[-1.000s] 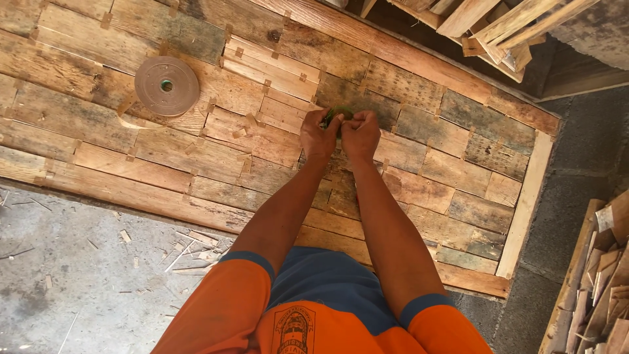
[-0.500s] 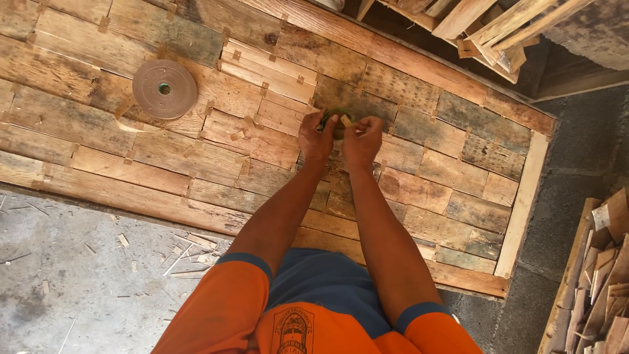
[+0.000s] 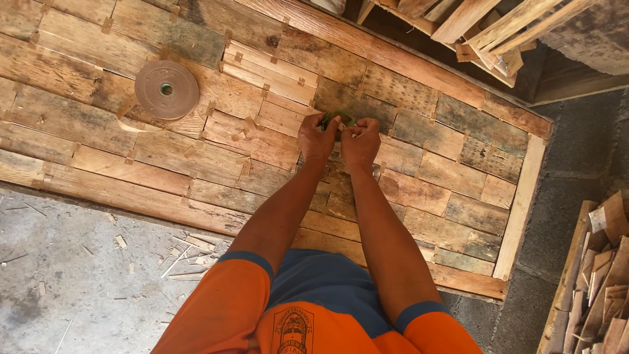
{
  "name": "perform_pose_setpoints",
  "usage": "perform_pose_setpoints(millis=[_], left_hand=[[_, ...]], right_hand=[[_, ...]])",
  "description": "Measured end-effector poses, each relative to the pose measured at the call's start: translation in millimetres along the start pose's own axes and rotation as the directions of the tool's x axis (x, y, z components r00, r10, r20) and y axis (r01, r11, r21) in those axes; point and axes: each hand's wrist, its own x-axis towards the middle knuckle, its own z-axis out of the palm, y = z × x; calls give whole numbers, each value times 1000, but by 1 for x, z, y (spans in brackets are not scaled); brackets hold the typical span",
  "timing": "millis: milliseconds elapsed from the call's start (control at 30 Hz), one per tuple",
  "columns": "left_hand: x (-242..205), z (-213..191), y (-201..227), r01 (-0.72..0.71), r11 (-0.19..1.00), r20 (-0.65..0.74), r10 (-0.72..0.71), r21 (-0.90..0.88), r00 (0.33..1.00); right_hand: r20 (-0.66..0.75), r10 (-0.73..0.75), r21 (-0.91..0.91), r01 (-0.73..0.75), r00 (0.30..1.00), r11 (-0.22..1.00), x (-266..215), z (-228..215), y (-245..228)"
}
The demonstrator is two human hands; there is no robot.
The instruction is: Gluing and arranging small wooden tiles onto a larger board to create a patterned surface.
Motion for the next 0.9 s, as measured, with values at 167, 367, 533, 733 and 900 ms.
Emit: perform_pose_setpoints(millis=[167,367,533,733,900], left_hand=[[-8,-24,23,-247,969,-108,248,17,963],[-3,-43,36,-513,858,100,512,-17,853],[-1,-43,38,-312,946,232,323,-85,917],[-4,-32,34,-135,979,206,166,-156,964],[-7,-27,32,27,964,120,5,-265,993]], right_hand=[[4,-120,110,119,993,987,-4,-14,-6],[185,-237,176,205,954,963,1,-25,-7],[233,-250,97,233,940,968,0,-29,-16],[135,-346,-92,359,928,929,-8,-22,-20],[-72,-190,-127,180,979,975,-11,-18,-33]])
